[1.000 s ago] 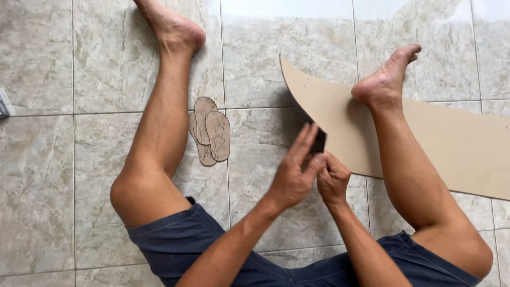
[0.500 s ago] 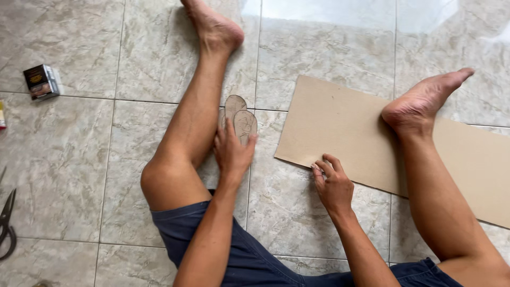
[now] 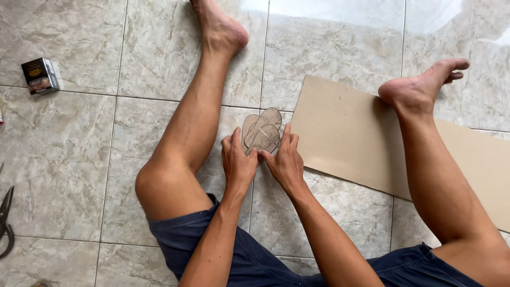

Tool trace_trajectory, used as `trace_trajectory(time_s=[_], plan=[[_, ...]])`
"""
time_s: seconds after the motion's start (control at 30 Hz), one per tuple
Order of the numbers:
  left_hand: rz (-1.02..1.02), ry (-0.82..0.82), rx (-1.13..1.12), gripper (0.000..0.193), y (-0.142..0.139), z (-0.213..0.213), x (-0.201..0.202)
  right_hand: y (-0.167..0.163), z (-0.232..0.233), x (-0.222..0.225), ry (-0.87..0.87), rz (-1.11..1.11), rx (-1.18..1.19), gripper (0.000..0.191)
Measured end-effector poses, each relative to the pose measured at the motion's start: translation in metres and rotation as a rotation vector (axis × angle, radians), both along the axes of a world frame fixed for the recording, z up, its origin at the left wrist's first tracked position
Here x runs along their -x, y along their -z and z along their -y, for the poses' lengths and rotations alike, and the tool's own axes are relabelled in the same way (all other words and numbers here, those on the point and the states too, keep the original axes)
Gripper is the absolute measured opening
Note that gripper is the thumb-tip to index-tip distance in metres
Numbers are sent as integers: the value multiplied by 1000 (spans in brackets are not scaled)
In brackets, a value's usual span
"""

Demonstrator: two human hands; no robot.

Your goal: The person lies on a tiled floor with a long strip of cardboard across their legs. They place sandal-sole-shaped template pieces on the cardboard one at a time and trace around each with a pen, marking outlines and small crosses inside them, then set the finished templates aside and continue with the next piece.

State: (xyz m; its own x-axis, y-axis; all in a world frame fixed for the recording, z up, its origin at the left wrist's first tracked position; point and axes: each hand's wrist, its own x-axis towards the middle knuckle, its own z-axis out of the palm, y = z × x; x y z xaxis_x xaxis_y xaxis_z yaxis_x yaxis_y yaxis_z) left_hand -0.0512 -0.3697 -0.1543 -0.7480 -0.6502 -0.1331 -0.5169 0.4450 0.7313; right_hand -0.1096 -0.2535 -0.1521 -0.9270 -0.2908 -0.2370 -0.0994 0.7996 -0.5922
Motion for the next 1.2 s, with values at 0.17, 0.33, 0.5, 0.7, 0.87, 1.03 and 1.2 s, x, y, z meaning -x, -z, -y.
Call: trace_trajectory(time_s=[0.17,0.33,0.5,0.7,0.87,1.03,1.2], plan=[[-36,-169,-543,71,2,17,7,-1,17,9,5,65,-10,102],[-44,-132,-621,50,4,23,24,5,25,22,145,52,315,62],[-169,-96,-562,23,5,32,5,7,18,19,243,409,778,25],[-238,-123,-780,21,-3,37,-13,3,-1,3,276,580,829,11],[-451,-336,-332,27,-26,65,-31,-1,14,2,279,615,975,18],[-716,-366,-685,19,-34,69,-33,-4,6,-11,11,152,880,31],[-490,-337,-1216,13,-11,-19,-1,-9,-80,-13,397,592,897,21]])
